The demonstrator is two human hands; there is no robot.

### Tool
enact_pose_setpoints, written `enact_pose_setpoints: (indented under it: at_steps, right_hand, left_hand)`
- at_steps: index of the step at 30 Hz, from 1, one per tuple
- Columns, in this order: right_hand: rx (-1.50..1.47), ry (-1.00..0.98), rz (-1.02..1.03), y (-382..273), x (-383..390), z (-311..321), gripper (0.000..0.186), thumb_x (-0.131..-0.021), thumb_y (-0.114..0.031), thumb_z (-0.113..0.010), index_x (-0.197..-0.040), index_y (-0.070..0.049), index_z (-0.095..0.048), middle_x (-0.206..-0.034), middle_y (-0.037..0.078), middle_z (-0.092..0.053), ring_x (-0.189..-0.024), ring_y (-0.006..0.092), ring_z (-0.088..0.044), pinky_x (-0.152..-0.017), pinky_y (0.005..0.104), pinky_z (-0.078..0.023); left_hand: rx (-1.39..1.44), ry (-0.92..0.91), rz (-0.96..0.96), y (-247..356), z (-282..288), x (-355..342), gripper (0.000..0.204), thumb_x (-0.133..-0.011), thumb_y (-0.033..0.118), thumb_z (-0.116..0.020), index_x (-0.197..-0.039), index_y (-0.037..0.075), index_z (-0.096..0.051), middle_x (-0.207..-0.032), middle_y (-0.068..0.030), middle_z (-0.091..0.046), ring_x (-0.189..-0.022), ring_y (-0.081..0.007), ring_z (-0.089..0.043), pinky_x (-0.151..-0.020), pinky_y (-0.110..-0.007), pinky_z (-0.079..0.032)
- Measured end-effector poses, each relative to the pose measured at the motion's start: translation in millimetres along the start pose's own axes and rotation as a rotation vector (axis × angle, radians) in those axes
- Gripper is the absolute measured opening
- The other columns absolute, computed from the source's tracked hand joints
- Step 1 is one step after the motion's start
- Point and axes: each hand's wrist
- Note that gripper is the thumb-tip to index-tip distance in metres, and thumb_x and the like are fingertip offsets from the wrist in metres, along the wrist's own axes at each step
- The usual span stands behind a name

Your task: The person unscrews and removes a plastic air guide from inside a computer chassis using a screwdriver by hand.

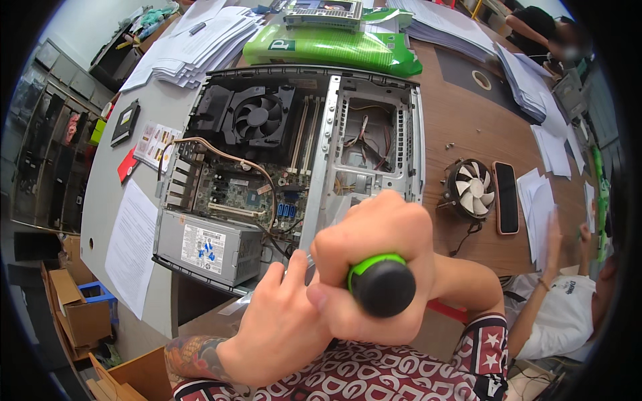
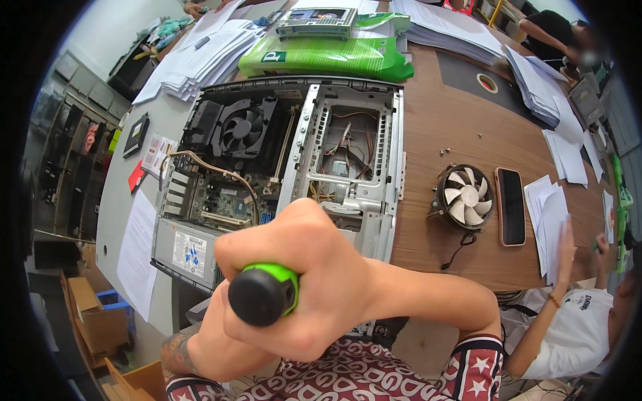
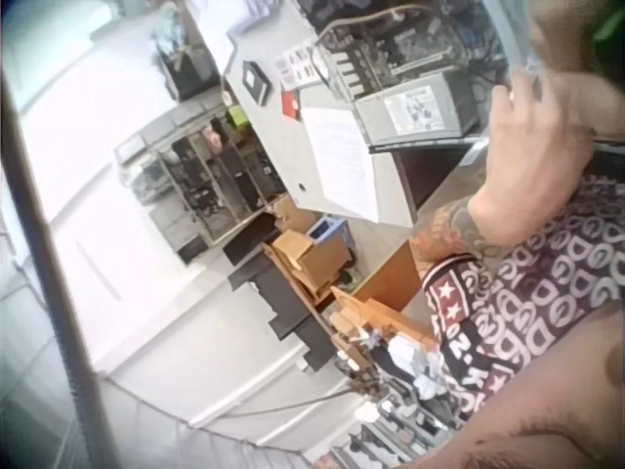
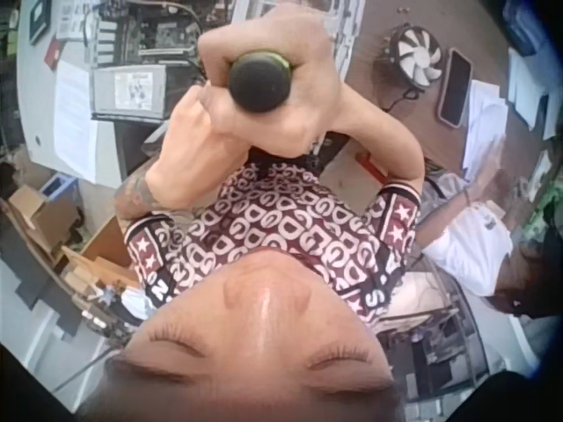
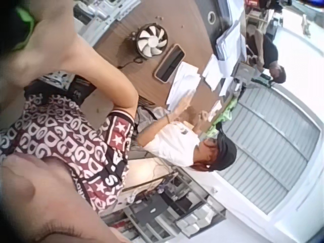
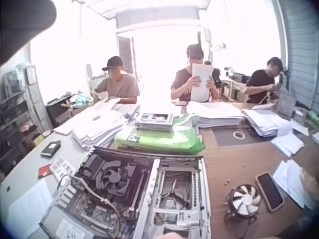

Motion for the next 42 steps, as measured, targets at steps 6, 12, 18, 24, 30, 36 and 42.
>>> enact_pose_setpoints:
  at_steps: [6, 12, 18, 24, 30, 36, 42]
  right_hand:
    - [-0.074, 0.027, -0.074, -12, -5, 13, 0.017, -0.067, 0.000, -0.060, -0.057, -0.001, -0.047, -0.046, 0.006, -0.047, -0.037, 0.0155, -0.044, -0.037, 0.0278, -0.033]
    - [-0.137, 0.053, -0.130, -19, -4, 21, 0.018, -0.068, 0.003, -0.059, -0.058, 0.000, -0.045, -0.048, 0.007, -0.048, -0.038, 0.0158, -0.044, -0.038, 0.0282, -0.034]
    - [-0.066, 0.022, -0.154, -1, -1, 14, 0.021, -0.071, 0.003, -0.061, -0.058, 0.000, -0.045, -0.048, 0.006, -0.047, -0.038, 0.0154, -0.042, -0.040, 0.0275, -0.035]
    - [-0.071, 0.043, -0.169, -34, 3, 29, 0.023, -0.077, 0.001, -0.063, -0.061, -0.001, -0.046, -0.048, 0.006, -0.047, -0.038, 0.0147, -0.041, -0.039, 0.0282, -0.034]
    - [-0.029, 0.033, -0.193, -4, 1, 13, 0.022, -0.073, -0.001, -0.064, -0.062, 0.000, -0.045, -0.047, 0.006, -0.046, -0.038, 0.0159, -0.040, -0.040, 0.0280, -0.032]
    - [-0.152, 0.149, -0.121, -25, 0, 14, 0.021, -0.073, 0.000, -0.061, -0.061, 0.000, -0.044, -0.048, 0.006, -0.046, -0.038, 0.0141, -0.039, -0.039, 0.0266, -0.030]
    - [-0.035, 0.024, -0.168, 1, -4, 7, 0.021, -0.071, 0.001, -0.059, -0.058, -0.001, -0.044, -0.045, 0.005, -0.044, -0.037, 0.0131, -0.039, -0.038, 0.0260, -0.031]
  left_hand:
    - [0.050, -0.096, 0.152, 6, 7, 1, 0.029, -0.075, 0.014, -0.059, -0.099, 0.000, -0.067, -0.100, -0.0190, -0.066, -0.092, -0.0352, -0.058, -0.062, -0.036, -0.042]
    - [-0.046, 0.007, 0.181, 10, 5, -5, 0.038, -0.076, 0.013, -0.057, -0.110, -0.002, -0.066, -0.099, -0.0190, -0.068, -0.094, -0.0365, -0.058, -0.060, -0.035, -0.042]
    - [-0.081, -0.006, 0.196, 12, 5, -3, 0.037, -0.076, 0.013, -0.058, -0.108, -0.002, -0.067, -0.098, -0.0194, -0.068, -0.096, -0.0370, -0.057, -0.060, -0.036, -0.041]
    - [-0.036, 0.046, 0.097, 14, 6, -10, 0.038, -0.075, 0.013, -0.058, -0.108, -0.005, -0.066, -0.100, -0.0204, -0.067, -0.096, -0.0358, -0.056, -0.060, -0.035, -0.040]
    - [-0.107, -0.091, 0.158, 14, 9, -5, 0.038, -0.075, 0.012, -0.058, -0.109, -0.004, -0.066, -0.100, -0.0210, -0.067, -0.094, -0.0320, -0.056, -0.060, -0.035, -0.040]
    - [-0.020, 0.051, 0.101, 13, 3, -7, 0.032, -0.073, 0.013, -0.059, -0.098, -0.006, -0.066, -0.099, -0.0209, -0.067, -0.093, -0.0305, -0.056, -0.060, -0.036, -0.040]
    - [-0.142, -0.080, 0.149, 14, 7, -4, 0.034, -0.074, 0.013, -0.059, -0.101, -0.006, -0.065, -0.098, -0.0202, -0.067, -0.093, -0.0304, -0.056, -0.061, -0.036, -0.040]
Point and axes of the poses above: each hand's wrist, its own x-axis away from the middle knuckle, its own z-axis out of the back of the hand, y = z × x
